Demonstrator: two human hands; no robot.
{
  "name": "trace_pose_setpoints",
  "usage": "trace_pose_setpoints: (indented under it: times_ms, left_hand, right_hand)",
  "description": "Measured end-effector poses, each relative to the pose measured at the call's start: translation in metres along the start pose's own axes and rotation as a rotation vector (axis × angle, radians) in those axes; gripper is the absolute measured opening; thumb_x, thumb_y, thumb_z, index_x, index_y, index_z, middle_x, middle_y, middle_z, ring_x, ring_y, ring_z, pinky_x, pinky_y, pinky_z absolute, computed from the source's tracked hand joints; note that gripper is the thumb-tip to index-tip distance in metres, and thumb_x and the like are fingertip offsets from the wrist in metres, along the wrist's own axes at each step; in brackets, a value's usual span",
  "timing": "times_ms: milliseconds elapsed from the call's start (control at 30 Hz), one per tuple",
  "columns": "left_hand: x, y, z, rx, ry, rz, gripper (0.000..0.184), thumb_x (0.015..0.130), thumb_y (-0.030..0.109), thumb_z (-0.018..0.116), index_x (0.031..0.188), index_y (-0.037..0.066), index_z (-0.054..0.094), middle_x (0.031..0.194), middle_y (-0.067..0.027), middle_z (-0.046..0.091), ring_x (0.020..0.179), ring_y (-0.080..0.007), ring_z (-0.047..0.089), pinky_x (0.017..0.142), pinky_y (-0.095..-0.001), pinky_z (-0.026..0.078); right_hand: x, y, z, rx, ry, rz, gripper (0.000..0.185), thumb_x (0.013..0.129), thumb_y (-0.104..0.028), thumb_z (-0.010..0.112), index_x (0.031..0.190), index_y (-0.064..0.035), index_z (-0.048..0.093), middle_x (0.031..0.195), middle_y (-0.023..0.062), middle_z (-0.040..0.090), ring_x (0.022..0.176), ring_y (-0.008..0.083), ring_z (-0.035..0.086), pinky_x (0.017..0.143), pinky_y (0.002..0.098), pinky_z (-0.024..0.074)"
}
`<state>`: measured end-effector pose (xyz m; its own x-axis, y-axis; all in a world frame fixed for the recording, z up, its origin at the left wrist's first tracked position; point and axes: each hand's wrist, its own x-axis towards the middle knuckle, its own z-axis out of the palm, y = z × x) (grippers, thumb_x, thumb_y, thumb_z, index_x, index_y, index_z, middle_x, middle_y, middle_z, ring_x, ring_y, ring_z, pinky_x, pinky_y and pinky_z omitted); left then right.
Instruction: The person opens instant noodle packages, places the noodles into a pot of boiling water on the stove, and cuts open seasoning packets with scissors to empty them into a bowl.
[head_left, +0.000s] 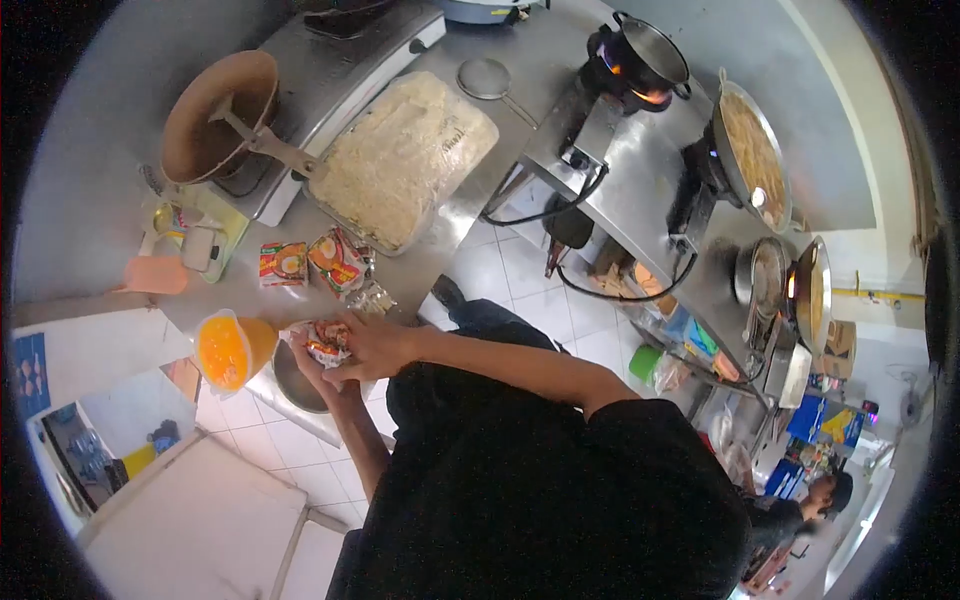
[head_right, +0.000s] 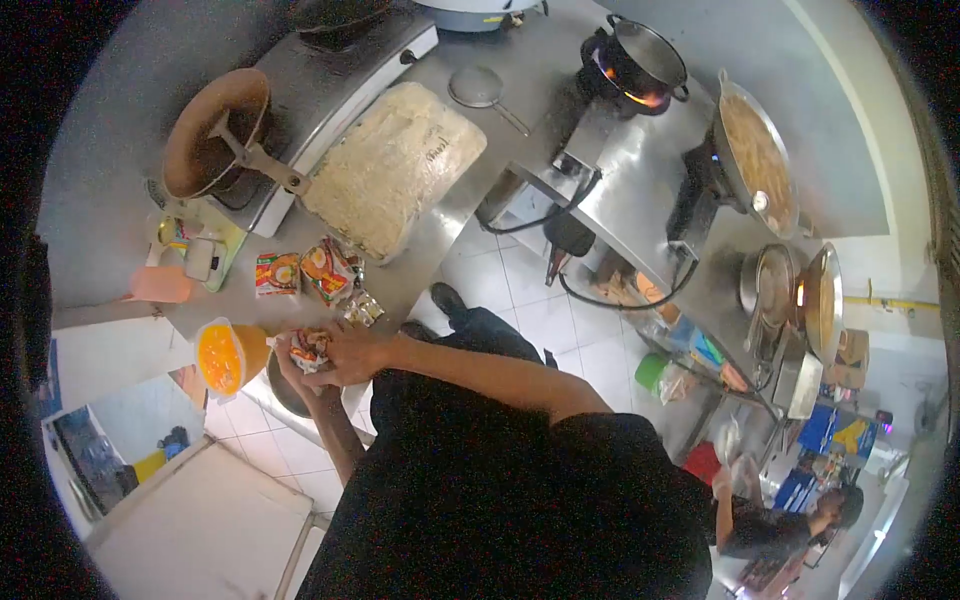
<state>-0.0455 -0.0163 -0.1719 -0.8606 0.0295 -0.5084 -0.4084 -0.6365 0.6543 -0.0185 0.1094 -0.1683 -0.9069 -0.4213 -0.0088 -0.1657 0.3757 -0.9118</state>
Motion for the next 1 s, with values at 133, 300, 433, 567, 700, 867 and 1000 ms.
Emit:
trace_pose_setpoints:
  times_ms: [133, 300, 433, 567, 700, 867, 1000]
  left_hand:
    - [-0.014, -0.008, 0.005, 0.439, -0.032, 0.389, 0.027, 0.093, 0.033, 0.047, 0.098, 0.008, 0.053, 0.088, -0.0052, 0.058, 0.081, -0.0182, 0.06, 0.073, -0.0323, 0.051]
    - [-0.006, 0.006, -0.012, -0.077, 0.072, 0.073, 0.025, 0.091, 0.033, 0.05, 0.096, 0.008, 0.055, 0.085, -0.0053, 0.06, 0.079, -0.0192, 0.062, 0.072, -0.0334, 0.052]
    - [0.007, 0.01, -0.026, -0.336, 0.252, 0.034, 0.02, 0.088, 0.031, 0.056, 0.091, 0.011, 0.057, 0.085, -0.0041, 0.064, 0.075, -0.0214, 0.063, 0.073, -0.0368, 0.052]
    - [0.006, 0.032, -0.028, -0.367, 0.376, 0.214, 0.029, 0.091, 0.034, 0.049, 0.104, 0.008, 0.055, 0.096, -0.0079, 0.063, 0.087, -0.0239, 0.063, 0.082, -0.0392, 0.052]
    - [0.0, 0.047, -0.022, -0.259, 0.34, 0.228, 0.038, 0.093, 0.036, 0.046, 0.113, 0.005, 0.053, 0.103, -0.0097, 0.061, 0.096, -0.0249, 0.061, 0.088, -0.0419, 0.05]
    - [0.0, 0.039, -0.036, -0.164, 0.186, 0.16, 0.036, 0.097, 0.038, 0.04, 0.101, 0.007, 0.058, 0.09, -0.0085, 0.066, 0.086, -0.0219, 0.065, 0.071, -0.039, 0.057]
    - [-0.021, 0.037, -0.011, 0.164, 0.552, 0.105, 0.046, 0.093, 0.042, 0.042, 0.115, 0.004, 0.056, 0.103, -0.0119, 0.065, 0.097, -0.0255, 0.065, 0.077, -0.0435, 0.057]
  right_hand:
    - [-0.01, -0.022, -0.019, -0.176, 0.132, 0.099, 0.065, 0.082, -0.049, 0.063, 0.123, 0.0002, 0.055, 0.127, 0.0227, 0.048, 0.121, 0.0383, 0.044, 0.103, 0.0461, 0.0353]
    - [-0.016, -0.012, -0.015, 0.006, 0.371, -0.102, 0.029, 0.085, -0.025, 0.068, 0.1, -0.0009, 0.066, 0.112, 0.0154, 0.059, 0.109, 0.0347, 0.054, 0.094, 0.0429, 0.0426]
    - [-0.015, -0.029, -0.029, -0.138, 0.519, -0.251, 0.011, 0.087, -0.01, 0.065, 0.091, -0.0004, 0.067, 0.097, 0.0134, 0.065, 0.094, 0.0322, 0.062, 0.082, 0.0371, 0.0489]
    - [-0.014, -0.015, -0.017, 0.213, 0.696, 0.083, 0.019, 0.092, -0.017, 0.063, 0.087, 0.0005, 0.063, 0.084, 0.0093, 0.062, 0.075, 0.0179, 0.059, 0.069, 0.0296, 0.0474]
    - [0.0, 0.053, -0.001, 0.329, 0.688, 0.42, 0.029, 0.097, -0.026, 0.056, 0.083, -0.0014, 0.063, 0.068, 0.0049, 0.056, 0.065, 0.0101, 0.052, 0.061, 0.0279, 0.0442]
    - [-0.009, 0.169, 0.051, 0.107, 0.732, 0.622, 0.024, 0.09, -0.028, 0.06, 0.095, -0.0076, 0.071, 0.085, 0.0122, 0.07, 0.072, 0.0298, 0.066, 0.066, 0.0441, 0.0498]
    - [-0.058, 0.14, 0.004, 0.148, 0.711, 0.545, 0.024, 0.092, -0.027, 0.06, 0.103, -0.0072, 0.069, 0.082, 0.0063, 0.069, 0.074, 0.019, 0.067, 0.064, 0.0348, 0.053]
